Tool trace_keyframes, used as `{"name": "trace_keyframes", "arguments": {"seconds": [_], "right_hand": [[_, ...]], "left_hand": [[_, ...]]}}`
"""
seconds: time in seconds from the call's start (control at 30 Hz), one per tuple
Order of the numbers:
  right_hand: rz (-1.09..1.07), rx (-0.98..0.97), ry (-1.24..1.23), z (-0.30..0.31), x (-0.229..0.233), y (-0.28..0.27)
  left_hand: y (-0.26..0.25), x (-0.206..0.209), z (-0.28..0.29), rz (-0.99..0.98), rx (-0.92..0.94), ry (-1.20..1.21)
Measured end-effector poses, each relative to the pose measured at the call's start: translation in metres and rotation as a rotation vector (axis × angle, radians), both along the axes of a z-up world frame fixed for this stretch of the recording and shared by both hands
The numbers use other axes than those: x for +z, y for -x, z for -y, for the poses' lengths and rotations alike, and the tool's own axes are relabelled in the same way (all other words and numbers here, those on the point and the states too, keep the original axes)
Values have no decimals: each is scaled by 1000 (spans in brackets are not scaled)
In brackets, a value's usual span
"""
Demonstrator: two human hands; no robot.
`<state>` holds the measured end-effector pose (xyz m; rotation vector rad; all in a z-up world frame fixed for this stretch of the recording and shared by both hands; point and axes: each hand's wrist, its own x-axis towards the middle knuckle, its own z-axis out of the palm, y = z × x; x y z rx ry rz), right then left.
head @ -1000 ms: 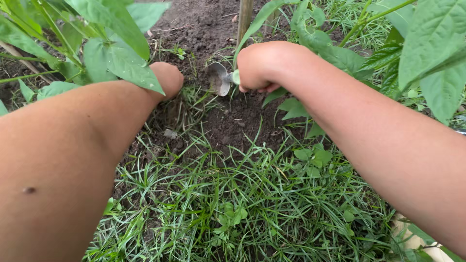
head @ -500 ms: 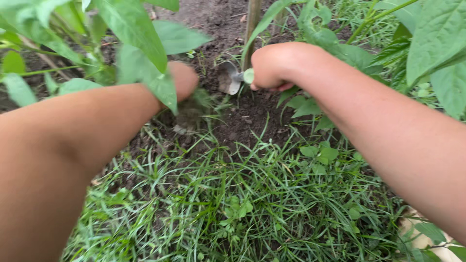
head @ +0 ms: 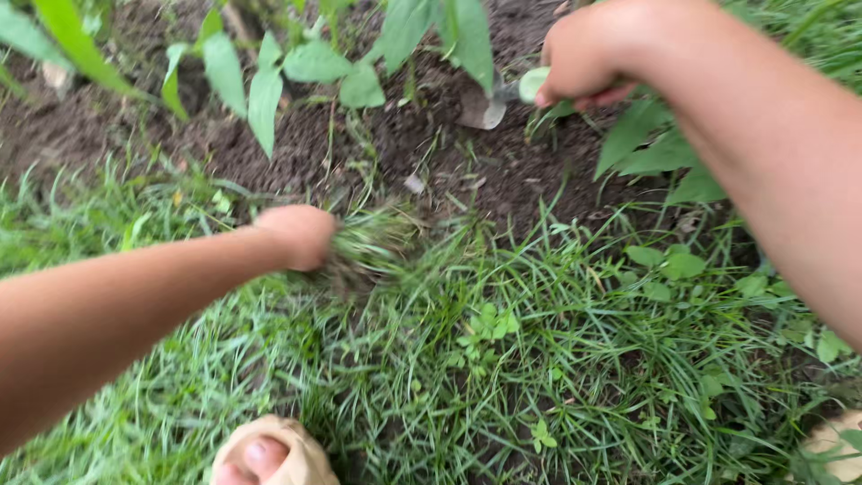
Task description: The person removes weeds from around a small plant using a hand trowel and by hand. They loosen soil, pull out grass and weeds, and gather the removed vegetation into a pile.
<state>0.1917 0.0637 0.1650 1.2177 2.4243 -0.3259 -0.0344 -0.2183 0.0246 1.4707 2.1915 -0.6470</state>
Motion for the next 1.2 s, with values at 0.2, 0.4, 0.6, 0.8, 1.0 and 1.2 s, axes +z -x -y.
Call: {"name": "trace_keyframes", "arguments": {"seconds": [0.2, 0.4, 0.6, 0.8, 1.0, 1.2], "right_hand": [[-571, 228, -66, 10, -3, -18], [-157, 18, -42, -4, -6, 15], [146, 59, 41, 13, 16, 3], [160, 85, 112, 39, 33, -18], [107, 76, 178, 13, 17, -26], [-81, 186, 271, -44, -16, -4]], "left_hand": [[11, 30, 34, -202, -448, -422], [-2, -40, -61, -197, -287, -706], [19, -87, -123, -222, -128, -637], [30, -80, -134, -140, 78, -530], [10, -68, -102, -112, -127, -603], [-67, -45, -31, 152, -208, -534]]}}
